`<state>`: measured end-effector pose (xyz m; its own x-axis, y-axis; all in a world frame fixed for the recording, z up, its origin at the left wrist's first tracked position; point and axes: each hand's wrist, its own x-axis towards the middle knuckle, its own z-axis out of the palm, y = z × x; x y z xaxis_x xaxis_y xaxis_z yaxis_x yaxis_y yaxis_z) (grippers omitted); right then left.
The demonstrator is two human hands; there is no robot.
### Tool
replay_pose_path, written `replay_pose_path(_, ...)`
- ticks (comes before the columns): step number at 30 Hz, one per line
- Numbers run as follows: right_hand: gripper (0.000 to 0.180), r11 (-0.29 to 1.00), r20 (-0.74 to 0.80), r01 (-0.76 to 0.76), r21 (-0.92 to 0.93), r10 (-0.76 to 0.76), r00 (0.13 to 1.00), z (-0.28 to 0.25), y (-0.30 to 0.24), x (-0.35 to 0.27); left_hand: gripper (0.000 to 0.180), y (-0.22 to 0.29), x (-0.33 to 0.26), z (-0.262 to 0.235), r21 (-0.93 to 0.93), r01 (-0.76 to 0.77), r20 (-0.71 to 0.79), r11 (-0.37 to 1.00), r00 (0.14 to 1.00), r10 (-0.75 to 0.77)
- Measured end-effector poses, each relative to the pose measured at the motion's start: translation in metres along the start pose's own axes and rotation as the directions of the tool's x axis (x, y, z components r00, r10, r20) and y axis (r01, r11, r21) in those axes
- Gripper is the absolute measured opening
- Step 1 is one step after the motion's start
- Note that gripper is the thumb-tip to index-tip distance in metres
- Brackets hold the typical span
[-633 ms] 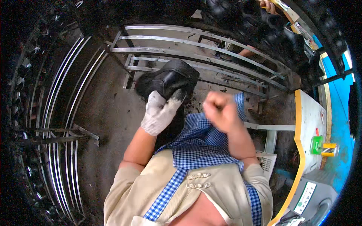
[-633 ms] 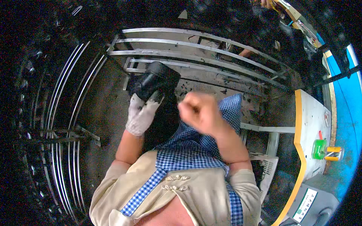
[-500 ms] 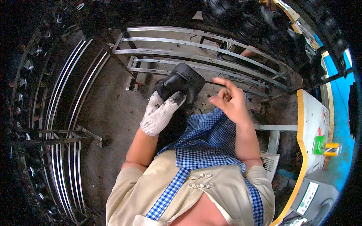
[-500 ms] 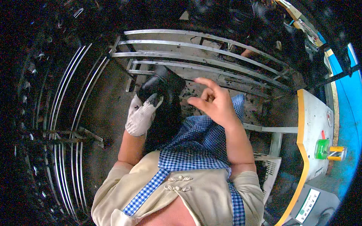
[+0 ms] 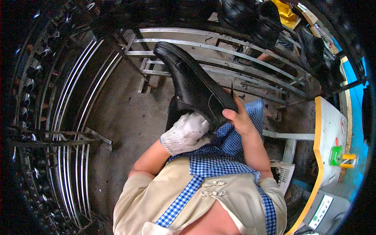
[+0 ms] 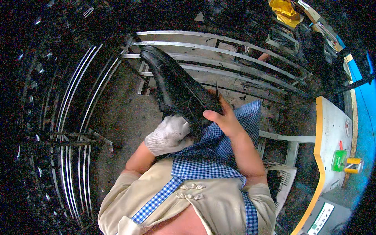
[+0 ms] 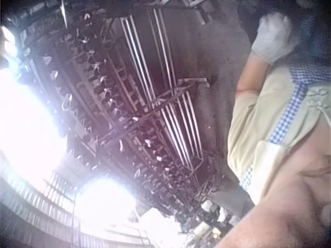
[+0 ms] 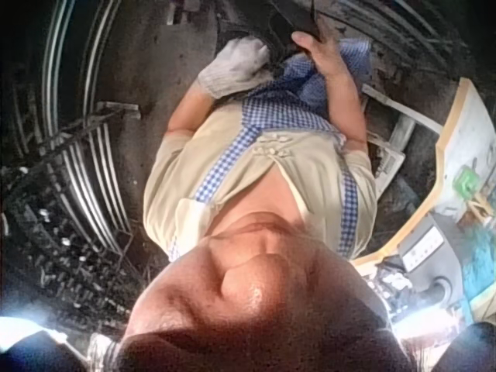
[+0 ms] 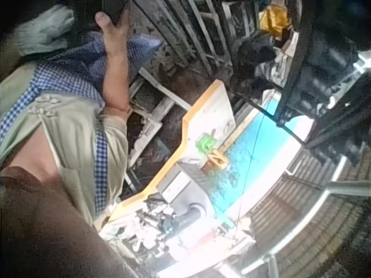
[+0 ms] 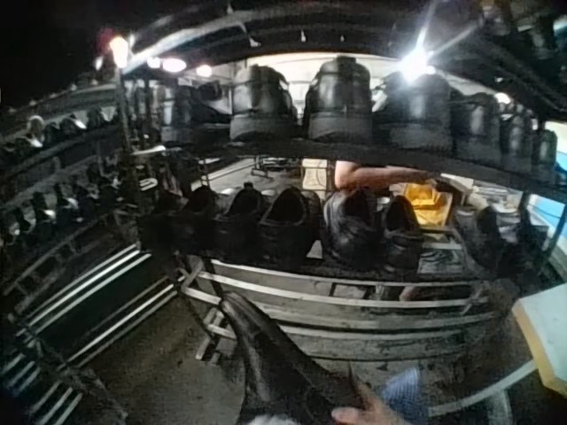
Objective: Trimming excess material from the soles of manufactured shoes using a specialized hand tool.
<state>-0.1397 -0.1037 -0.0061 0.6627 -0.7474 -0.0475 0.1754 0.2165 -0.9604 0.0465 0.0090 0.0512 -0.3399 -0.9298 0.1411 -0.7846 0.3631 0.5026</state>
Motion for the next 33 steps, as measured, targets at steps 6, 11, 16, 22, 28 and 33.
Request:
replay_pose_path(6, 0.076, 0.96, 0.001, -0.077, 0.268, 0.08, 0.997, -0.008, 0.015, -0.01, 0.034, -0.034, -0.035, -0.027, -0.855, 0.046, -0.233, 0.517, 0.856, -0.462)
replay_pose_path(11, 0.072, 0.831, 0.15, -0.203, 0.518, 0.146, 0.978, -0.028, 0.066, -0.032, 0.045, -0.055, 0.004, -0.033, -0.816, -0.174, -0.567, 0.552, 0.427, -0.704)
replay_pose_path(16, 0.047, 0.825, 0.162, -0.434, 0.361, 0.403, 0.901, -0.034, 0.092, -0.02, 0.05, -0.054, 0.006, -0.032, -0.873, -0.244, -0.486, 0.422, 0.483, -0.728)
replay_pose_path(22, 0.032, 0.905, -0.101, -0.346, -0.247, 0.331, 0.938, -0.024, 0.038, -0.003, 0.07, -0.049, 0.004, -0.029, -0.715, -0.072, -0.549, 0.695, 0.674, -0.494)
replay_pose_path(28, 0.03, 0.512, 0.254, 0.504, -0.696, -0.48, 0.839, 0.009, -0.065, 0.003, 0.074, -0.032, 0.016, -0.032, -0.807, 0.009, -0.313, 0.59, 0.841, -0.441)
replay_pose_path(33, 0.038, 0.295, 0.506, 0.704, -0.646, -0.525, 0.684, 0.022, -0.101, 0.011, 0.065, -0.031, 0.024, -0.025, -0.688, -0.066, -0.334, 0.723, 0.913, -0.233)
